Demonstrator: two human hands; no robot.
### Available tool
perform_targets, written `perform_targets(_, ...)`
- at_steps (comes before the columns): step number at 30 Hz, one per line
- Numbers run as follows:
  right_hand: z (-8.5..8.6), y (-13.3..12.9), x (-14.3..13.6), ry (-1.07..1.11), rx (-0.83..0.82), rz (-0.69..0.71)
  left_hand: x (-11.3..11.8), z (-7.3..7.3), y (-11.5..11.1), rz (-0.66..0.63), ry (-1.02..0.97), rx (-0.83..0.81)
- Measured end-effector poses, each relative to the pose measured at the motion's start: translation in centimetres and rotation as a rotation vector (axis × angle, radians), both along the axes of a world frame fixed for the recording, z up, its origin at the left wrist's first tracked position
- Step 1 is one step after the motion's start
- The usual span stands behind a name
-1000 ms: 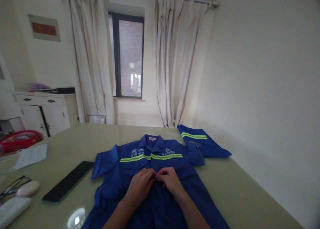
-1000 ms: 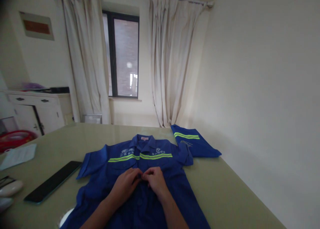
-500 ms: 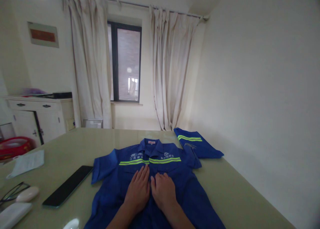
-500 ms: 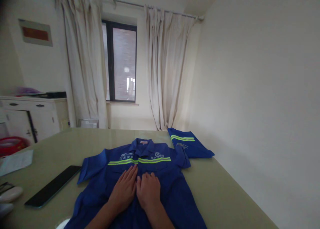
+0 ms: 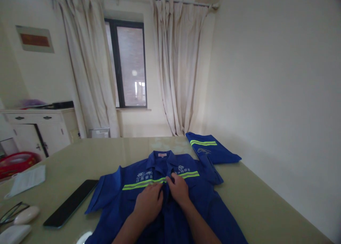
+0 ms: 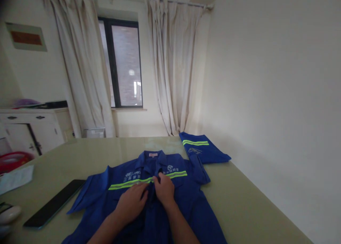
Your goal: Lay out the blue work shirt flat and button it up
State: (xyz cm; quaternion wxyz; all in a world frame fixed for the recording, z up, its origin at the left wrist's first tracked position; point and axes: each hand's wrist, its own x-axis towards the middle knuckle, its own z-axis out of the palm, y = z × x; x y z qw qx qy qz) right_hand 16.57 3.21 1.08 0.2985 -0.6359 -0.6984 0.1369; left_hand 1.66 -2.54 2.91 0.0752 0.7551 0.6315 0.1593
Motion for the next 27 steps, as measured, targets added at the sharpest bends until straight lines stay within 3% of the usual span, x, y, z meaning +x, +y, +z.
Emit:
perform_targets(2, -0.1, 0.2, 0.4, 0.07, 0.017, 0.01, 0.3, 0.2, 2.2, 0.03, -0.034, -0.023)
perform_targets(5, -0.4, 0.5, 0.7, 0.197, 0.029, 0.06, 0.8, -0.6, 4.1, 0.058, -0.102, -0.006)
perform_targets(9, -1.0, 0.9, 0.6, 0.376, 0.055, 0.121, 0.8, -2.0, 4.3, 0.064, -0.225, 0.012)
perform_targets(12, -1.2, 0.8, 0.2, 0.411, 0.086, 0.173, 0.6, -2.3, 4.3, 0.113, -0.241, 0.013)
perform_targets(19, 0.2, -0.3, -0.2, 0.273, 0.059, 0.185, 0.0, -1.7, 5.4, 0.138, -0.256, -0.123)
perform_targets(27, 0.8, -1.4, -0.6, -0.066, 0.053, 0.044, 0.2, -1.4, 4.4, 0.064, -0.206, -0.006)
